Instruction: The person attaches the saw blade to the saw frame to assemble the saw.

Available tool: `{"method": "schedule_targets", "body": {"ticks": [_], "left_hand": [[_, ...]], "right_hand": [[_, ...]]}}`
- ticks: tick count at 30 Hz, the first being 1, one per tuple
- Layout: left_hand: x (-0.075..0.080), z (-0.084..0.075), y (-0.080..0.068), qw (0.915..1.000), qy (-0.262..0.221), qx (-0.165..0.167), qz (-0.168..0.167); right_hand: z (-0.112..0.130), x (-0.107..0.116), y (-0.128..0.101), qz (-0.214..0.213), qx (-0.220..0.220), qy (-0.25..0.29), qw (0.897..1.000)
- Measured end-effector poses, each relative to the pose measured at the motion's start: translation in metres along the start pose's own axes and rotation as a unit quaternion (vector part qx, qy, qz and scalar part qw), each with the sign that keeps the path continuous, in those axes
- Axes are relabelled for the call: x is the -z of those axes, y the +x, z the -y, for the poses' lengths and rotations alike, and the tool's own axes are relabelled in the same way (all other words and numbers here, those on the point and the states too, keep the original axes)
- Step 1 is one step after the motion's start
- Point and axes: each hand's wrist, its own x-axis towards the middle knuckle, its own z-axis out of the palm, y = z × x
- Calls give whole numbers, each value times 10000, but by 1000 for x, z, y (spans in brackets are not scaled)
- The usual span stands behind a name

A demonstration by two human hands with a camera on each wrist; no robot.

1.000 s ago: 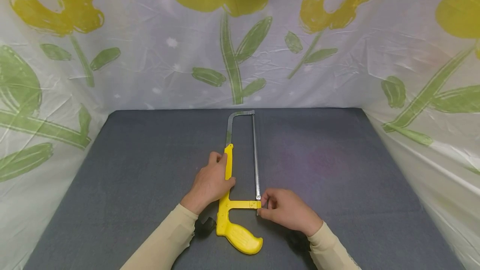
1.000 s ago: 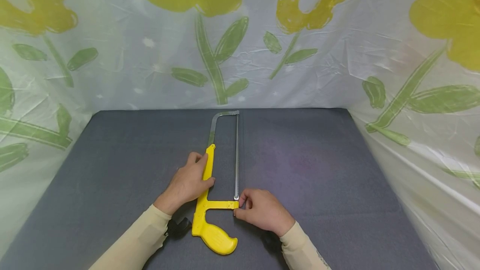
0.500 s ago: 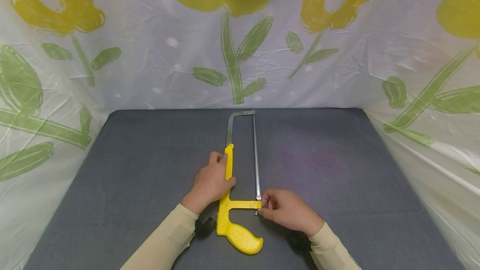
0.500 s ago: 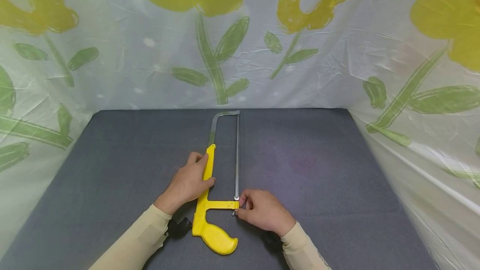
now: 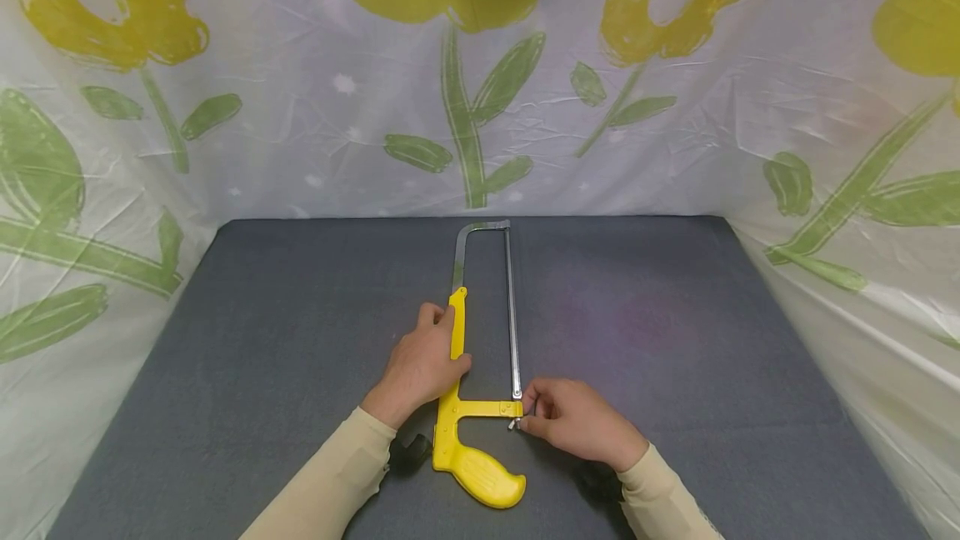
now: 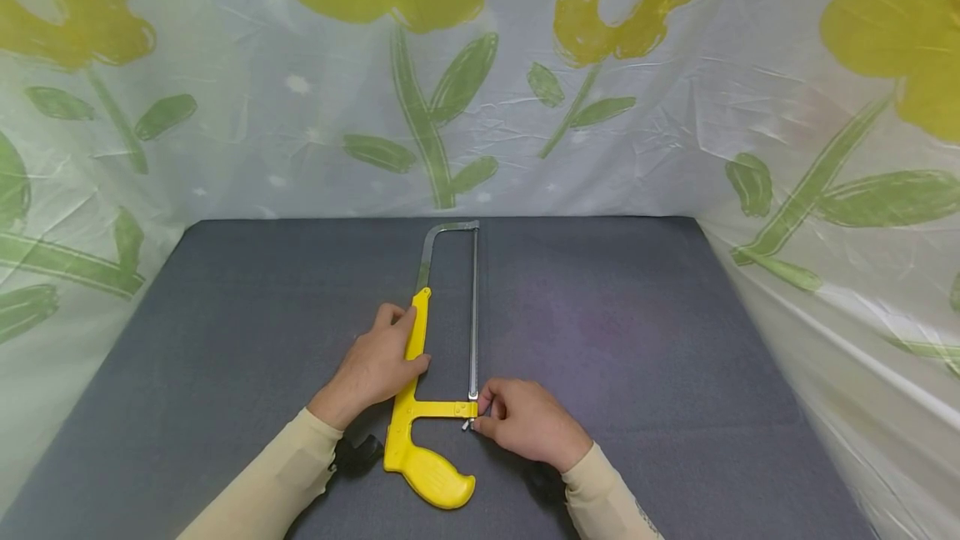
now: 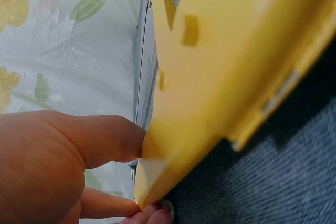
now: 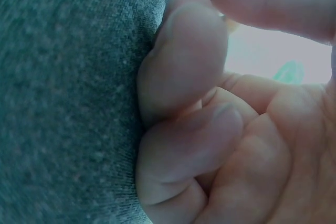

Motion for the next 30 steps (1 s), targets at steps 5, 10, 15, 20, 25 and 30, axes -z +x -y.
{"method": "schedule_targets", "body": {"ticks": [5,10,15,20,25,30], "left_hand": [[0,0,0,10000,-13,-2,-4],[0,1,0,10000,-62,-26,8],[1,1,-1,10000,-86,-23,39],[1,1,0,10000,-69,-9,35],[1,0,-1,10000,-13,11,37],[1,0,-1,10000,4,22,43]], "right_hand": [[0,1,0,30,-2,45,10000],[0,1,-1,38,2,51,10000],[-1,0,-1,28,31,38,10000],[-1,-1,-1,-28,51,-1,10000],[1,-2,-1,-107,9,-31,9999],[2,-2,-2,-146,-34,-53,9999]]}}
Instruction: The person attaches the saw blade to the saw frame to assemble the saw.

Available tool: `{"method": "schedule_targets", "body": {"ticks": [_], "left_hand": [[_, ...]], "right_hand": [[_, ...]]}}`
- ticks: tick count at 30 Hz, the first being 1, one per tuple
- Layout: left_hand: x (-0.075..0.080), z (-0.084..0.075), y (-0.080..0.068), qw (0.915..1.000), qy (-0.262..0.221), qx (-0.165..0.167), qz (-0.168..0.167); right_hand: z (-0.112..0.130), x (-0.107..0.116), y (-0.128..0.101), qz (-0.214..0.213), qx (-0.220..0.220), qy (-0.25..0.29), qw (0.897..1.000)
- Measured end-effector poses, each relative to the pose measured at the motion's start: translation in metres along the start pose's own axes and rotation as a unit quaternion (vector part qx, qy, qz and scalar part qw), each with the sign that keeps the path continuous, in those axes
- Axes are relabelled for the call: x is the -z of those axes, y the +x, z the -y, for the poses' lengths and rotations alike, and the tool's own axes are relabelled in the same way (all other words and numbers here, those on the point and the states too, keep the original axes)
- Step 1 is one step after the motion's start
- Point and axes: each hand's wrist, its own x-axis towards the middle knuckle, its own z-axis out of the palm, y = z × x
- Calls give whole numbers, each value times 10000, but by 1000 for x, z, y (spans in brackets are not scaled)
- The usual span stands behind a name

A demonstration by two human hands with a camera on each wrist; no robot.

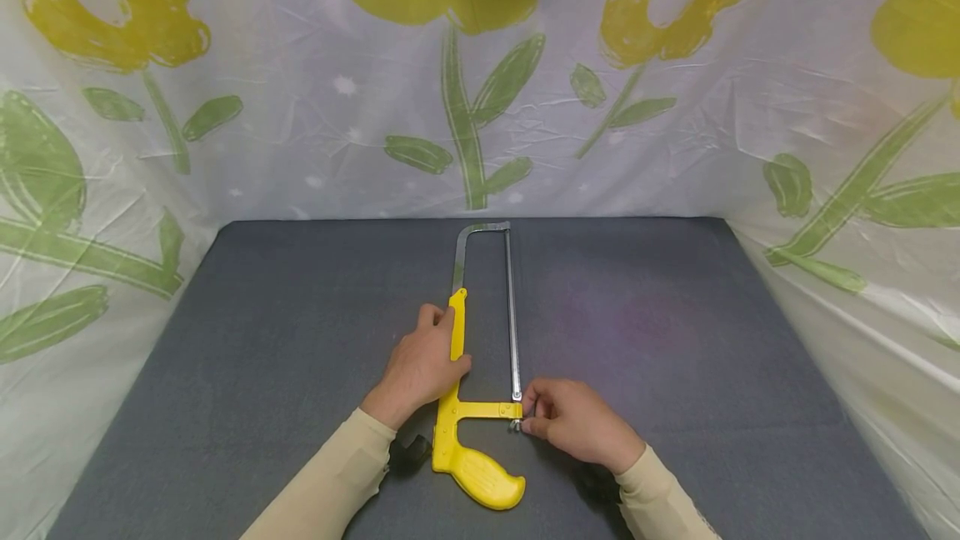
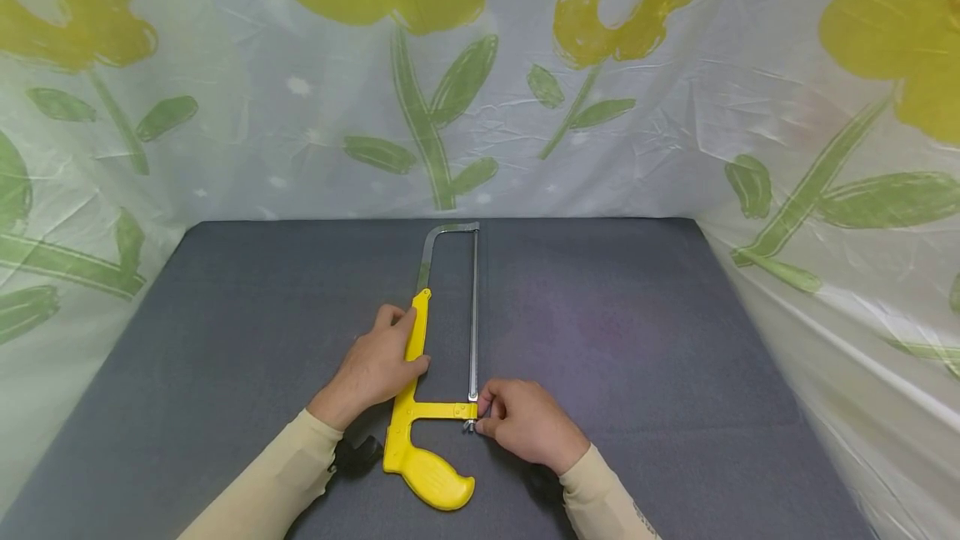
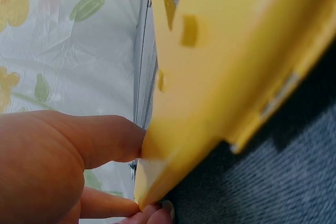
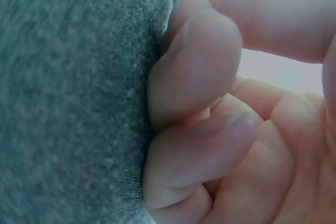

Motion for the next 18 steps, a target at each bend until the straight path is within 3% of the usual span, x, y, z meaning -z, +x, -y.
{"method": "schedule_targets", "body": {"ticks": [10,18], "left_hand": [[0,1,0,10000,29,-36,3],[0,1,1,9999,103,-18,-24]], "right_hand": [[1,0,0,-70,44,-79,9999],[9,-8,0,-286,-702,67,9971]]}}
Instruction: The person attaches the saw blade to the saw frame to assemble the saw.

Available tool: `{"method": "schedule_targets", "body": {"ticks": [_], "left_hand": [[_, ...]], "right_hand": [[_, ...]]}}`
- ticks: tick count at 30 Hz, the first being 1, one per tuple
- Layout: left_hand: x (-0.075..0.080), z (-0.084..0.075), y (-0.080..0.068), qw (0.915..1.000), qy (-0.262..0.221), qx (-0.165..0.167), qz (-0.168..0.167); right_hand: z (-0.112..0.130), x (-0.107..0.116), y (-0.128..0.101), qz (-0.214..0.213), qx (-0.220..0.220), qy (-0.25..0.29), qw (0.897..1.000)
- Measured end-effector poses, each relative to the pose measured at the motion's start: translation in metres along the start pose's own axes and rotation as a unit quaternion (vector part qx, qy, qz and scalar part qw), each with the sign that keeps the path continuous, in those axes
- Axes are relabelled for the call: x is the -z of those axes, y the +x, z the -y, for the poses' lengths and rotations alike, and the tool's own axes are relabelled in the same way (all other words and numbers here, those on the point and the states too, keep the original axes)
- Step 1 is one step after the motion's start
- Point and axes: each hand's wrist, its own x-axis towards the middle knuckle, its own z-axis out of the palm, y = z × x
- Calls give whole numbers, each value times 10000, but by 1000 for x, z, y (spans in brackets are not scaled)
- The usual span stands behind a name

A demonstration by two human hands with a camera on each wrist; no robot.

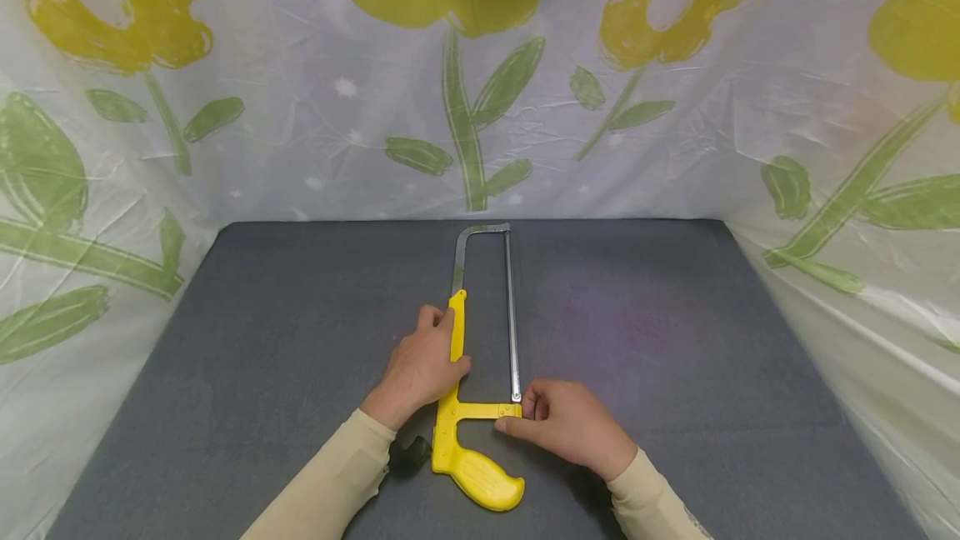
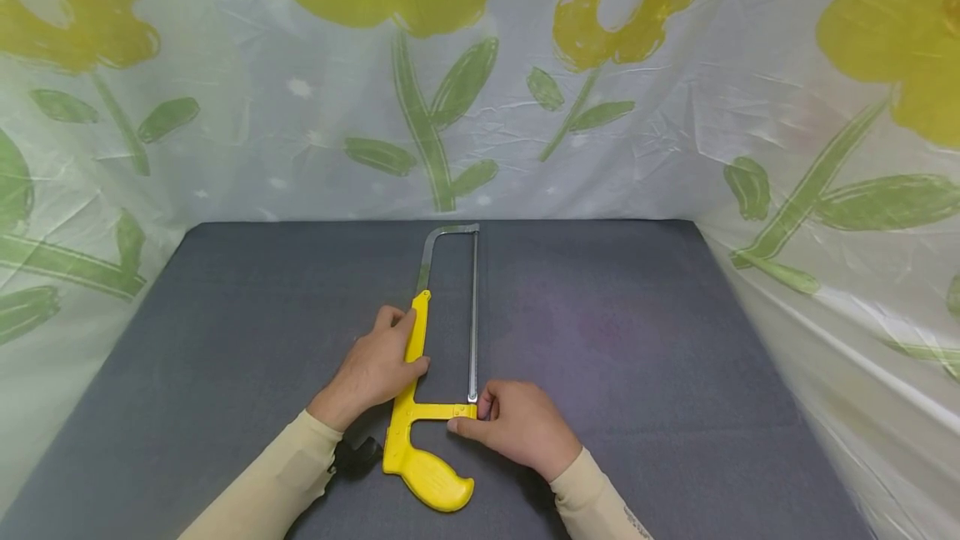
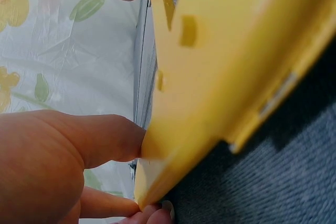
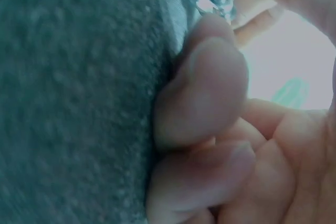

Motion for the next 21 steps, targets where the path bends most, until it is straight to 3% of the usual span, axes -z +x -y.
{"method": "schedule_targets", "body": {"ticks": [21], "left_hand": [[-1,0,0,10000,30,5,5]], "right_hand": [[-1,-1,1,-184,392,-561,9975]]}}
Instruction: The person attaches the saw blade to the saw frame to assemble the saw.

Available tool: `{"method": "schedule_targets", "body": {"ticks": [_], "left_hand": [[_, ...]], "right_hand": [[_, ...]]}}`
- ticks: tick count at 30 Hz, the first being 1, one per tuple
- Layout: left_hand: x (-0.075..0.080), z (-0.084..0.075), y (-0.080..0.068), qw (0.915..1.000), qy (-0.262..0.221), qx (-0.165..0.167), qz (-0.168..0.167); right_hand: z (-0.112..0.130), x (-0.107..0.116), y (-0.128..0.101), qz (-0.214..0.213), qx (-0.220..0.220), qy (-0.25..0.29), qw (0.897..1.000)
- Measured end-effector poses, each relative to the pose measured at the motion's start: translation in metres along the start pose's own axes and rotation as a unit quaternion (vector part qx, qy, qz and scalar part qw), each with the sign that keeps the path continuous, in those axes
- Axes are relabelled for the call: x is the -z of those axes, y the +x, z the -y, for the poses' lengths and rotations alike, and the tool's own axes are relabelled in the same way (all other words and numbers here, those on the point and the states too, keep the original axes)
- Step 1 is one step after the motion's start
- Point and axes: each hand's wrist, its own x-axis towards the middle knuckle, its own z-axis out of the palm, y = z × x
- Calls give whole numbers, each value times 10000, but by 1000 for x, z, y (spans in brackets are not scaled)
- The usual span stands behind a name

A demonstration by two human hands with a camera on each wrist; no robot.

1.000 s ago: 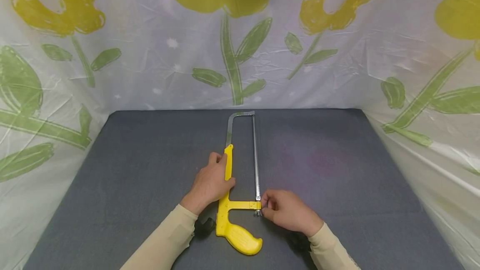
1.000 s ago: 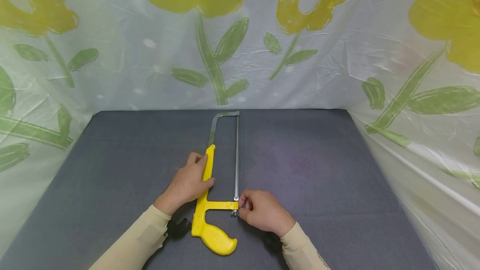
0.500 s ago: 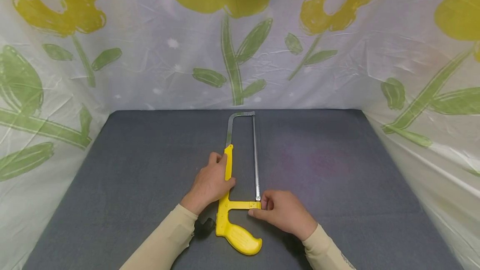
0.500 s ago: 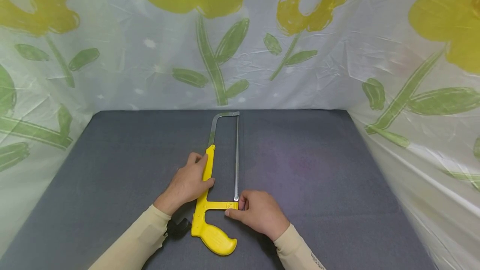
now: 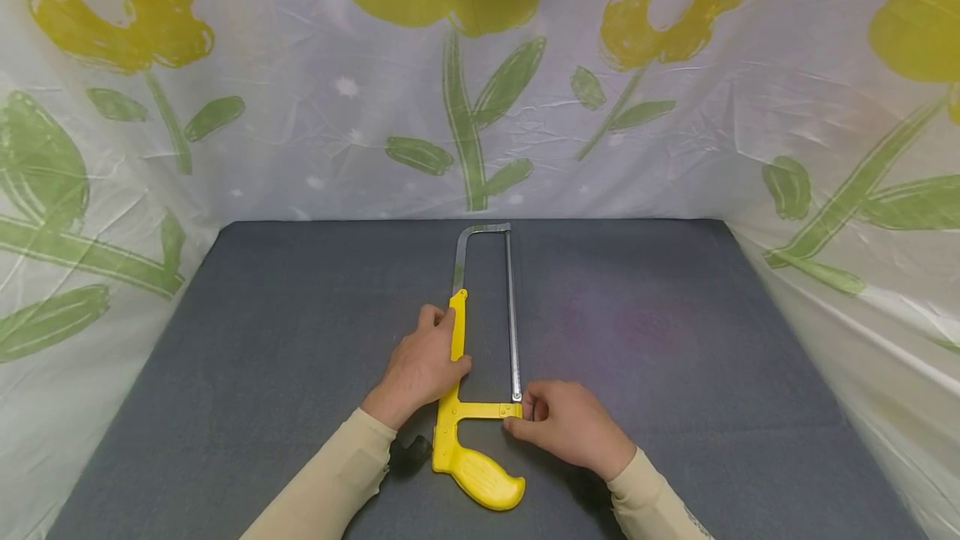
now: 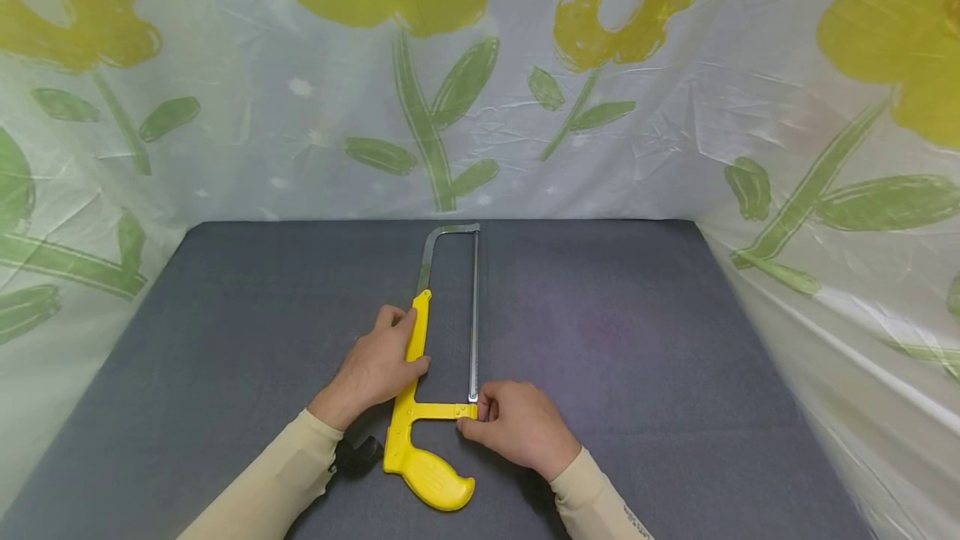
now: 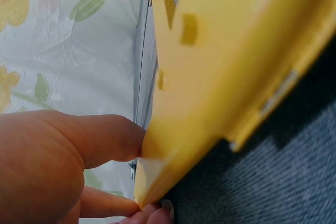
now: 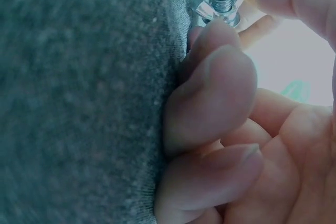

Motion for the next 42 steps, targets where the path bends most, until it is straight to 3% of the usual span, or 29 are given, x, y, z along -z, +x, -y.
{"method": "schedule_targets", "body": {"ticks": [18,42], "left_hand": [[0,2,-1,9999,-69,-83,-50],[-1,1,0,10000,-63,-38,-48]], "right_hand": [[-2,3,0,288,151,422,9986],[-5,5,-1,419,253,474,9977]]}}
